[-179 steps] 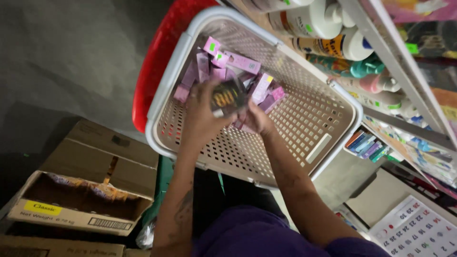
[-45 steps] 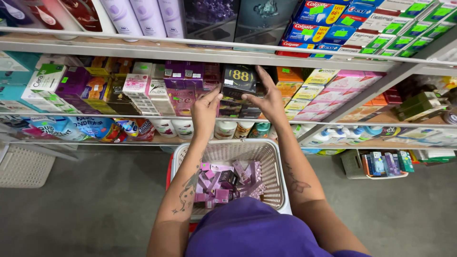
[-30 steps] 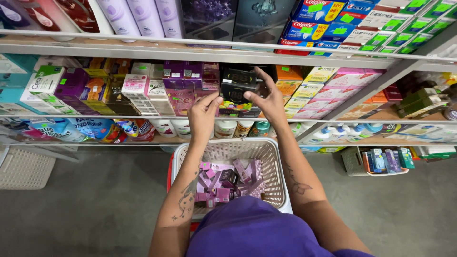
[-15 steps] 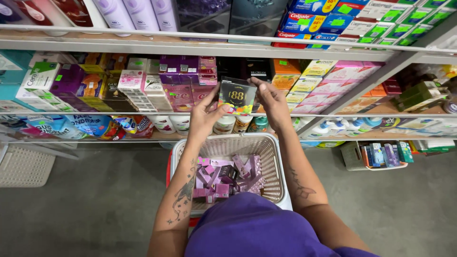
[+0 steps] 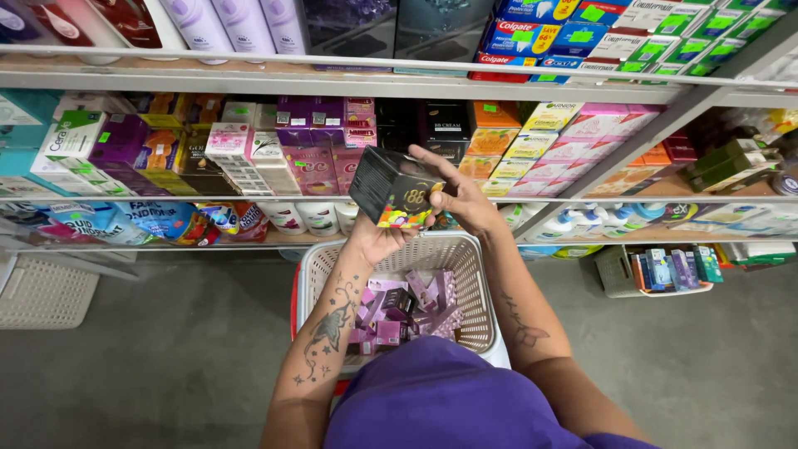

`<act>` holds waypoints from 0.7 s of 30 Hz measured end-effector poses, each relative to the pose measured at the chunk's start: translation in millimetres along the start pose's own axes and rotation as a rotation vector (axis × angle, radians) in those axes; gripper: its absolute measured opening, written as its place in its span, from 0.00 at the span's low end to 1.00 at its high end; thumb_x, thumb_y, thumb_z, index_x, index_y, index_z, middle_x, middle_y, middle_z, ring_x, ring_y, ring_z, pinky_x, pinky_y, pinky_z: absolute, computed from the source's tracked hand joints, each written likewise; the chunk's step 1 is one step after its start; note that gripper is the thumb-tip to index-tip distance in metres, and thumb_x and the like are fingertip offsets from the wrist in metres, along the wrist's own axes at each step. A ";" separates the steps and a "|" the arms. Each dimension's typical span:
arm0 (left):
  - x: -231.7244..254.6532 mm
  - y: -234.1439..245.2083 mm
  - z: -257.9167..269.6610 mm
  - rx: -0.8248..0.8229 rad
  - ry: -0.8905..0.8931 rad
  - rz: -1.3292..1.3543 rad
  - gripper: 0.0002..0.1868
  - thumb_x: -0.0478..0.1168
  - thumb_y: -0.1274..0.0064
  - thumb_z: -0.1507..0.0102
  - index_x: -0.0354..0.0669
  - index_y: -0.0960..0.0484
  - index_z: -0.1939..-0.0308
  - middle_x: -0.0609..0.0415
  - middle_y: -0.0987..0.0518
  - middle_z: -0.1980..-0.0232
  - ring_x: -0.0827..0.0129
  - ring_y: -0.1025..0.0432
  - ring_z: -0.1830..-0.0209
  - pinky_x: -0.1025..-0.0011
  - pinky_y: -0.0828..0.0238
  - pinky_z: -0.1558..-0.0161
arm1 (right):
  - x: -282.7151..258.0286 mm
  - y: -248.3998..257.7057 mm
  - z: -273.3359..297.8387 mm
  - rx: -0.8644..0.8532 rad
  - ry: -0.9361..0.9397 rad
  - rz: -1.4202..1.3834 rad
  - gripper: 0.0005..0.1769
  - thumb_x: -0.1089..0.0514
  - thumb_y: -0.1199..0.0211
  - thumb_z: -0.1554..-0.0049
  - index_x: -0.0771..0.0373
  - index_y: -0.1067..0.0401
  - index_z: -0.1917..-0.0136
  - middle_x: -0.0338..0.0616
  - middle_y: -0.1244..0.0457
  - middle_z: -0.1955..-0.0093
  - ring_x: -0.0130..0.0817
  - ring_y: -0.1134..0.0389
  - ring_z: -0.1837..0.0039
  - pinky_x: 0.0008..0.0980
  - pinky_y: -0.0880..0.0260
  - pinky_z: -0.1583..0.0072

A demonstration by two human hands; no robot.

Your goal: The person repeatedly picks up small boxes from a white shopping basket and places them onto a store shelf. They handle the boxes with both hands, arranging them in rows among other products like toothpaste and skincare items. The person occasionally adjusts the position of the boxes on the shelf to ensure they are aligned.

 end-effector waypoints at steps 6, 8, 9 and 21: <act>1.0 37.5 -1.8 0.186 -0.024 -0.031 0.30 0.53 0.51 0.30 0.29 0.26 0.37 0.35 0.21 0.45 0.48 0.21 0.52 0.67 0.17 0.63 | 11.3 8.2 3.3 0.048 -0.039 0.030 0.59 0.45 0.23 0.50 0.64 0.49 0.15 0.52 0.44 0.18 0.44 0.42 0.33 0.37 0.40 0.35; 19.6 48.7 7.8 0.348 -0.146 -0.220 0.26 0.51 0.50 0.31 0.32 0.26 0.39 0.40 0.21 0.46 0.52 0.21 0.53 0.65 0.17 0.63 | 4.0 17.6 6.0 0.077 0.017 0.128 0.59 0.50 0.22 0.51 0.64 0.48 0.15 0.50 0.46 0.17 0.43 0.44 0.25 0.39 0.43 0.27; 31.2 55.3 14.7 0.508 -0.267 -0.408 0.23 0.49 0.49 0.31 0.36 0.26 0.40 0.46 0.21 0.47 0.57 0.21 0.55 0.63 0.17 0.62 | -0.5 22.5 7.5 0.106 0.073 0.225 0.58 0.55 0.22 0.51 0.65 0.48 0.15 0.49 0.48 0.16 0.42 0.46 0.17 0.41 0.46 0.19; 67.5 -49.5 9.2 0.631 -0.705 -1.596 0.25 0.36 0.48 0.30 0.47 0.26 0.28 0.52 0.14 0.52 0.79 0.25 0.57 0.78 0.27 0.53 | 1.6 37.7 -49.2 0.238 0.277 0.550 0.61 0.77 0.26 0.57 0.60 0.53 0.17 0.46 0.53 0.18 0.43 0.50 0.15 0.42 0.45 0.19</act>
Point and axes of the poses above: each hand's wrist, its own z-axis away from the middle knuckle, its own y-axis out of the back of the hand, x = y × z, the point moved 3 cm from there along -z, towards the middle knuckle
